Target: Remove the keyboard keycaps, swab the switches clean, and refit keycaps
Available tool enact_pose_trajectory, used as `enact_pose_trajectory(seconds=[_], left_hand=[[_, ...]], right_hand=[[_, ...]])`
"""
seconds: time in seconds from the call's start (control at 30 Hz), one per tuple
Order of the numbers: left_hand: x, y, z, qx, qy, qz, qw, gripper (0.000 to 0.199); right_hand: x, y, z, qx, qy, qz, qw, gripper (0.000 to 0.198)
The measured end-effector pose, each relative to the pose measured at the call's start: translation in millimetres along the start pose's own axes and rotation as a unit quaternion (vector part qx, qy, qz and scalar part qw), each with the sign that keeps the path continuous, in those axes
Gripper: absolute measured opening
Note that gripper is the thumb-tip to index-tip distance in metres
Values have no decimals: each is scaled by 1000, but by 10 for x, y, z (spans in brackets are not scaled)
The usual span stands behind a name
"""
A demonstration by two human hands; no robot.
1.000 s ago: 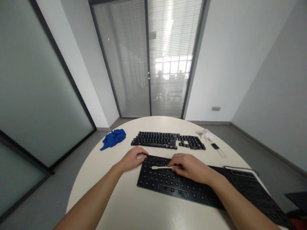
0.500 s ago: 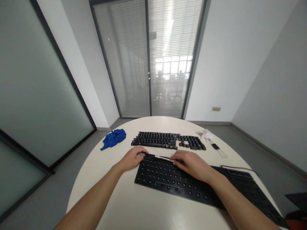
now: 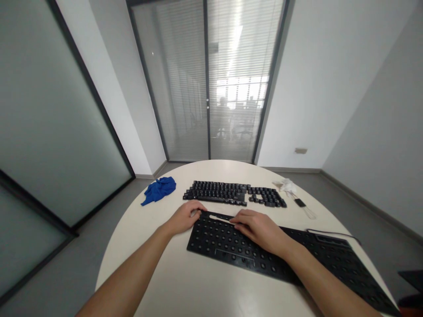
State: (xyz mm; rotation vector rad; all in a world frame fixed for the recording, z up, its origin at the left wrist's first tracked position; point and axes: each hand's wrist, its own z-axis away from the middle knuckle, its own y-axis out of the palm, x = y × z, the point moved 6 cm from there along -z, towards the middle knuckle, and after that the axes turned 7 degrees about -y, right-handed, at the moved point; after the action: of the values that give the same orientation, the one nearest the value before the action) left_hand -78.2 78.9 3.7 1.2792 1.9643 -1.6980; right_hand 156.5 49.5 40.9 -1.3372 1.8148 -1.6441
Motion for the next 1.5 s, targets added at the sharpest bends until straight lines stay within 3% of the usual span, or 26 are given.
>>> enact_pose_trajectory(seconds=[0.6,1.07,1.5], left_hand=[[23,24,-31,-3,-5,-1,1000,27],[24,39,-50,-2,-11,-5,1000,28],[20,40,-47,-2,-11,-6,1000,26]], right_hand=[[-111,-43,32,-14,47,8,999,25],[-51,-30,14,2,1,0,1000,29],[-59,-40,22,-3,-1,-1,1000,26]])
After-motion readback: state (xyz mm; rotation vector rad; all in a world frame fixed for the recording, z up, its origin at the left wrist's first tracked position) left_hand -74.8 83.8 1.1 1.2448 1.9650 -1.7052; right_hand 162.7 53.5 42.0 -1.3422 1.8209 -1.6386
